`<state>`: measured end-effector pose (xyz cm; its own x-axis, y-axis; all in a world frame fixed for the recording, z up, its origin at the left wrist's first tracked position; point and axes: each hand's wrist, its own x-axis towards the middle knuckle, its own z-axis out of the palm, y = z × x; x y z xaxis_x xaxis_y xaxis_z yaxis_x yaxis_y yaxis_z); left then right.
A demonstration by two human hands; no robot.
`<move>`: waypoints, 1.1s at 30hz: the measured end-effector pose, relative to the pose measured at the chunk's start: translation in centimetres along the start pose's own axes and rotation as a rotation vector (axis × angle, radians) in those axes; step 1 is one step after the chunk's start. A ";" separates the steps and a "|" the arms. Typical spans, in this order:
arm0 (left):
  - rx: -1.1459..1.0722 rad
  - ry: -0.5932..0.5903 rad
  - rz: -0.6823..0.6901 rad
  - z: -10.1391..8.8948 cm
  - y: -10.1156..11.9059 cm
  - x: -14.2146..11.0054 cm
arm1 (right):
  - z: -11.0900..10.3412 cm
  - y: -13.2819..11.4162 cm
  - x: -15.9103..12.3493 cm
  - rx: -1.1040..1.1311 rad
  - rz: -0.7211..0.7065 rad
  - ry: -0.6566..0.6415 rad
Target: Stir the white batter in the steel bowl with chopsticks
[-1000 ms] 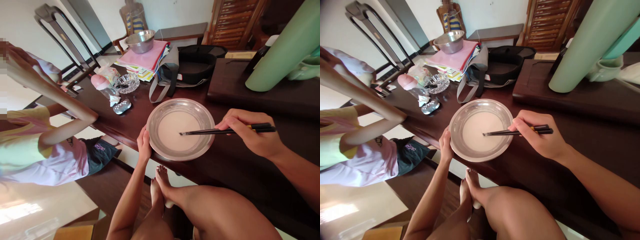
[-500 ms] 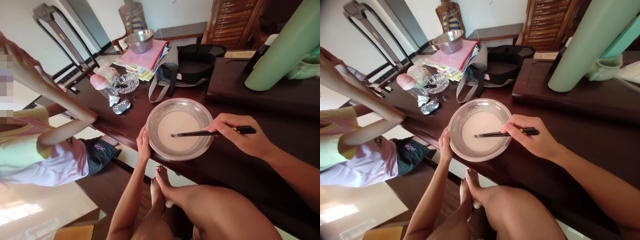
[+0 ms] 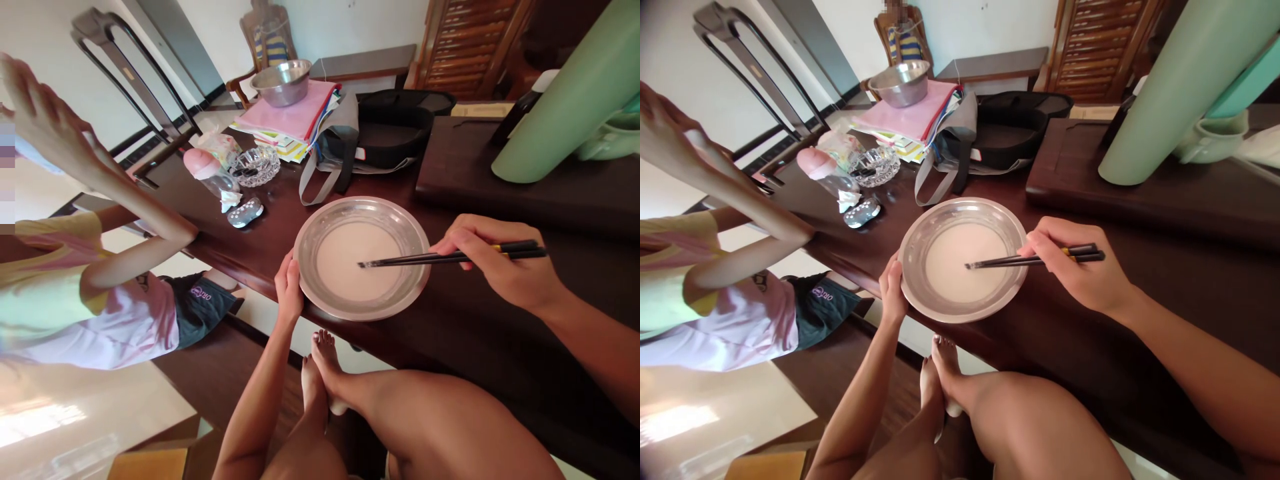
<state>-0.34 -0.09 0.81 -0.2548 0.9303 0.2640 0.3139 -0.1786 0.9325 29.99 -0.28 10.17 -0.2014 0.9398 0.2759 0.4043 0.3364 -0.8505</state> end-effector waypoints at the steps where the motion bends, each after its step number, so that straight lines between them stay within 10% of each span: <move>1: 0.000 0.000 0.001 0.0 0.0 0.0 | 0.0 0.0 0.0 0.017 0.004 -0.015; 17: -0.022 -0.004 0.015 0.0 -0.2 -0.1 | 0.3 -0.1 -0.2 0.052 -0.024 -0.149; 33: -0.004 -0.009 0.030 0.0 0.0 0.0 | 0.2 -0.2 -0.1 0.026 -0.009 -0.016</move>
<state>-0.40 -0.09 0.78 -0.2371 0.9273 0.2897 0.3179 -0.2077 0.9251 29.72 -0.45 10.20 -0.2188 0.9357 0.2768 0.3795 0.3429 -0.8593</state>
